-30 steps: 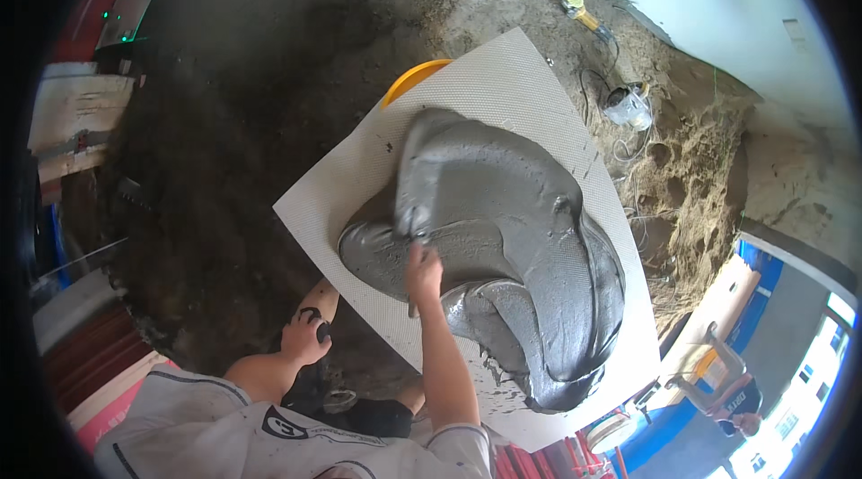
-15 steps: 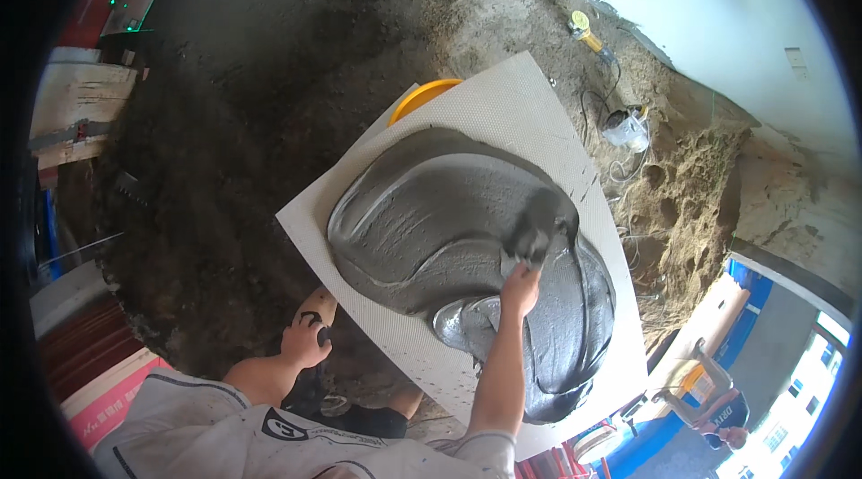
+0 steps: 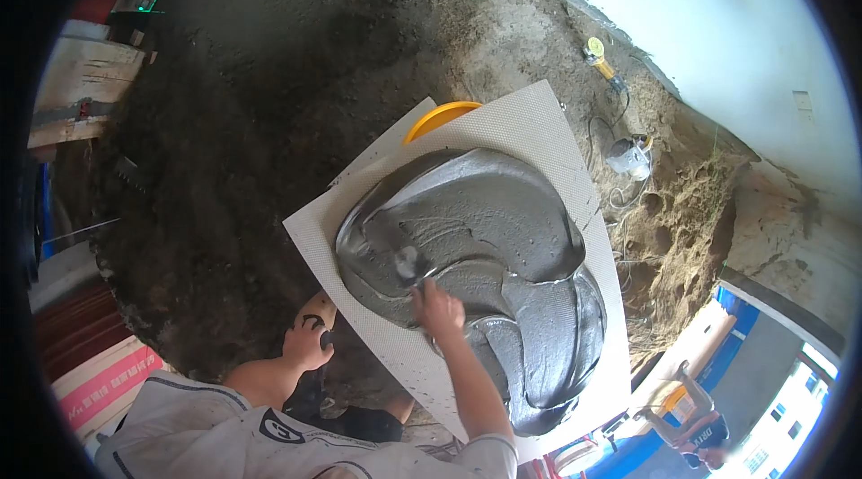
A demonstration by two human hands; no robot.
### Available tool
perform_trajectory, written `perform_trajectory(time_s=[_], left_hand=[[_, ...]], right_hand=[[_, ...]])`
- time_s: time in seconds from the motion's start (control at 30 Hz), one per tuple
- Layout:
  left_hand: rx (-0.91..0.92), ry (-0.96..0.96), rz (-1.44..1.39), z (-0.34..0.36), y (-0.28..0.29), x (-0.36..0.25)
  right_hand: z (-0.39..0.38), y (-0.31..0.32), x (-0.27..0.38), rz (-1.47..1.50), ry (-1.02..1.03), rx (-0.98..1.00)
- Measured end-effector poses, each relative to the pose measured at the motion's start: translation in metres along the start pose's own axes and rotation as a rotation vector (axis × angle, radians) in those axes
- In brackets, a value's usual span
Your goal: Spreading wet mortar onto the back of a ceramic tile using a trowel.
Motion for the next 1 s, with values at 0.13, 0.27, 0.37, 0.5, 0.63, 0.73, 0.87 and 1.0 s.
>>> perform_trajectory(time_s=[0.13, 0.27, 0.37, 0.5, 0.63, 0.73, 0.87, 1.0], left_hand=[[-0.003, -0.059, -0.020, 0.014, -0.002, -0.018], [-0.022, -0.063, 0.007, 0.017, -0.001, -0.012], [0.067, -0.029, -0.015, 0.019, 0.010, -0.011], [0.024, -0.037, -0.003, 0.026, 0.006, 0.000], [0.028, -0.075, -0.036, 0.042, 0.016, -0.015], [0.017, -0.014, -0.041, 0.041, 0.026, 0.002], [-0.006, -0.018, -0.049, 0.045, 0.032, 0.002], [0.059, -0.007, -0.017, 0.050, 0.026, 0.006]], right_hand=[[0.062, 0.063, -0.091, -0.199, -0.036, -0.366], [0.091, 0.099, -0.145, 0.128, -0.347, -0.719], [0.105, 0.098, -0.141, 0.929, -0.520, -0.650], [0.131, 0.088, -0.063, 1.409, -0.456, -0.375], [0.082, 0.040, -0.075, 0.586, -0.162, -0.196], [0.041, 0.055, -0.003, 0.443, -0.004, -0.205], [0.066, 0.099, 0.049, 0.070, 0.028, -0.092], [0.156, 0.132, 0.038, -0.202, -0.076, -0.194]])
Point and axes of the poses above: each hand's wrist, its own z-axis towards the middle knuckle, its own y-axis out of the back of the hand, x = y × z, the point moved 1 cm from there along z, towards the middle knuckle, and after that the axes turned 3 degrees about -y, right-handed, at the moved point
